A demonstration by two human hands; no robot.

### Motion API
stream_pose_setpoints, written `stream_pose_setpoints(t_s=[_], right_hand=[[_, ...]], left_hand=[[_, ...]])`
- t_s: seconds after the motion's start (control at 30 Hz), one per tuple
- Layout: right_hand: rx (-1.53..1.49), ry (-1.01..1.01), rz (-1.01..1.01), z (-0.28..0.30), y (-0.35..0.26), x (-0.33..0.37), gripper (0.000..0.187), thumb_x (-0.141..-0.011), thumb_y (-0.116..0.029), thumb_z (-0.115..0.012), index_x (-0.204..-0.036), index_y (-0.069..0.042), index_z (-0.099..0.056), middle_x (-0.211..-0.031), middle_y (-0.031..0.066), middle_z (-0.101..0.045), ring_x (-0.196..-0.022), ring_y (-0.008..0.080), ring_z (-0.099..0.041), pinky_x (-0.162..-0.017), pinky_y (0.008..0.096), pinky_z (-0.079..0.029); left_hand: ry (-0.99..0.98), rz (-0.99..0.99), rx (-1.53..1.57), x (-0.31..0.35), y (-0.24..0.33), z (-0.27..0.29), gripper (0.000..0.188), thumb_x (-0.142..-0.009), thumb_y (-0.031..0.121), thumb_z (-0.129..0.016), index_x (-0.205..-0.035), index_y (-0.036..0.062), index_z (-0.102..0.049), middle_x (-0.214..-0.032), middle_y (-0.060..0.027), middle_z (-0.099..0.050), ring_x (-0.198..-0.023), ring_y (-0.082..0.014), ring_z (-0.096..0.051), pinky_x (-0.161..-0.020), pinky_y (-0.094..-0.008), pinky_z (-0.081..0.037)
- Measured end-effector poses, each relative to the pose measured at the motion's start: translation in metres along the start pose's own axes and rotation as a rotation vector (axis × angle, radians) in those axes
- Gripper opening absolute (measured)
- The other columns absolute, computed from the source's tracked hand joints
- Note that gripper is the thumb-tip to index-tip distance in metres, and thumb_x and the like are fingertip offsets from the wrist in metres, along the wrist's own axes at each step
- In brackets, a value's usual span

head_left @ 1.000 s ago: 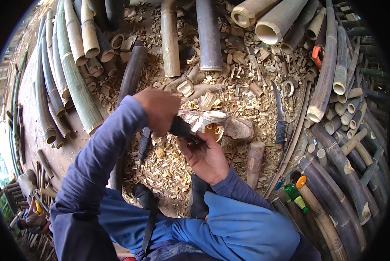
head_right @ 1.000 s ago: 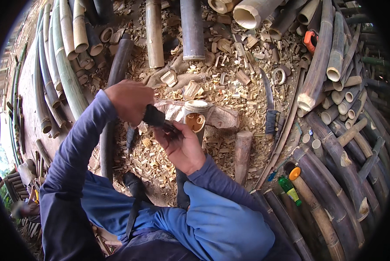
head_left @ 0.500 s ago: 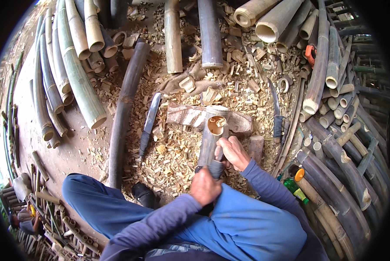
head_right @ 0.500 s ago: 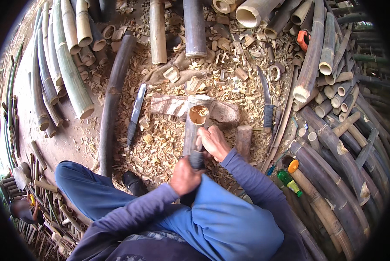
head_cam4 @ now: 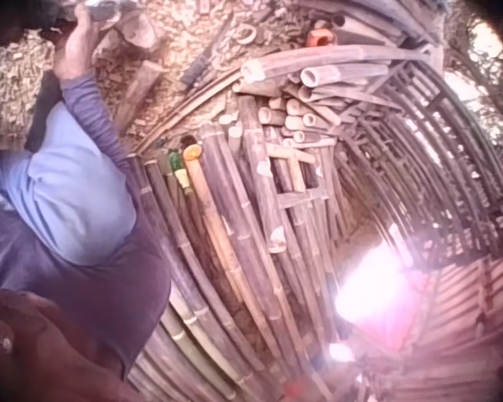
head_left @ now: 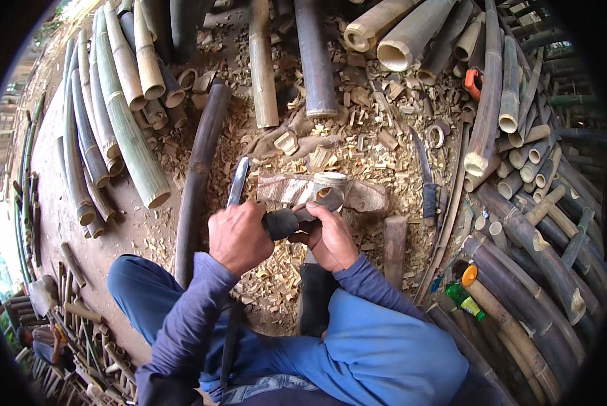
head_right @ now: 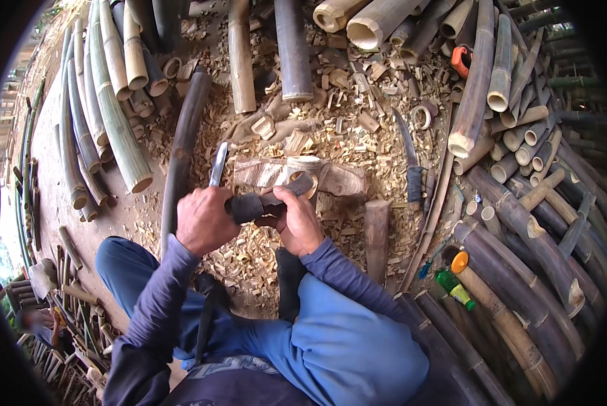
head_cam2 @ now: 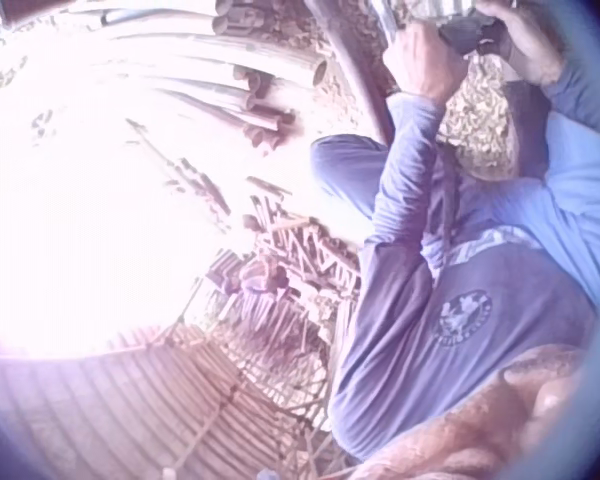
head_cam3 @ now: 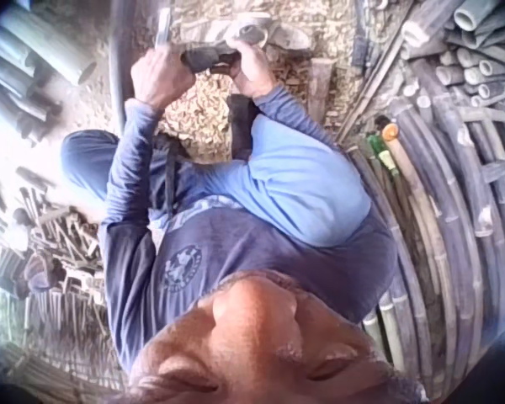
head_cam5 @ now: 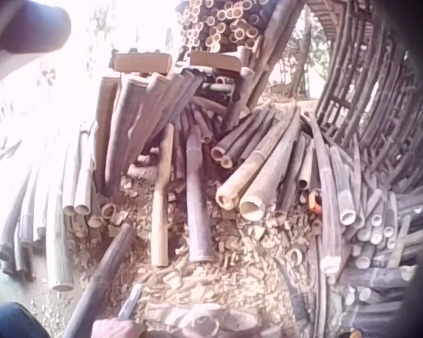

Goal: The person sits on the ground and uses a knife to cut and shape bamboo poles. They select a pole, position it on a wooden block, and use a mallet to strike the knife, splitting the bamboo into smaller sections.

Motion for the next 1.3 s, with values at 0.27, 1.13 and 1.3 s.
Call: stream_pose_setpoints(t_s=[0.27,1.13,1.3], right_hand=[[-0.526,-0.041,-0.129,0.012,0.018,-0.006,0.026,-0.107,-0.037,-0.052,-0.097,-0.018,-0.067,-0.097,-0.0022,-0.072,-0.096,0.012,-0.065,-0.093,0.0391,-0.049],[2.803,-0.269,0.528,-0.02,-0.156,-0.016,0.021,-0.092,-0.029,-0.066,-0.099,-0.008,-0.066,-0.085,0.0063,-0.062,-0.08,0.0187,-0.06,-0.079,0.0364,-0.056],[3.034,-0.4,0.595,-0.039,-0.133,-0.054,0.024,-0.097,-0.033,-0.061,-0.09,-0.01,-0.064,-0.079,0.0034,-0.06,-0.077,0.0195,-0.06,-0.07,0.0392,-0.055]], left_hand=[[0.11,-0.378,-0.593,-0.015,0.124,0.022,0.009,-0.079,0.015,-0.07,-0.073,0.0088,-0.069,-0.067,-0.0058,-0.066,-0.064,-0.02,-0.068,-0.058,-0.0351,-0.05],[0.445,-0.438,0.88,-0.071,0.148,-0.037,0.09,-0.077,0.008,-0.081,-0.158,0.014,-0.042,-0.157,-0.0295,-0.03,-0.131,-0.0459,-0.054,-0.109,-0.0504,-0.054],[0.746,-0.227,0.888,-0.06,0.119,-0.026,0.111,-0.079,0.017,-0.085,-0.164,0.0032,-0.015,-0.153,-0.03,-0.031,-0.141,-0.0449,-0.041,-0.118,-0.0573,-0.04]])
Point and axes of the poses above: each hand's wrist, its own x-axis away from the middle knuckle, its own z-axis out of the back of the hand, y = z × x, the point moved 10 cm from there along -x, towards the middle knuckle
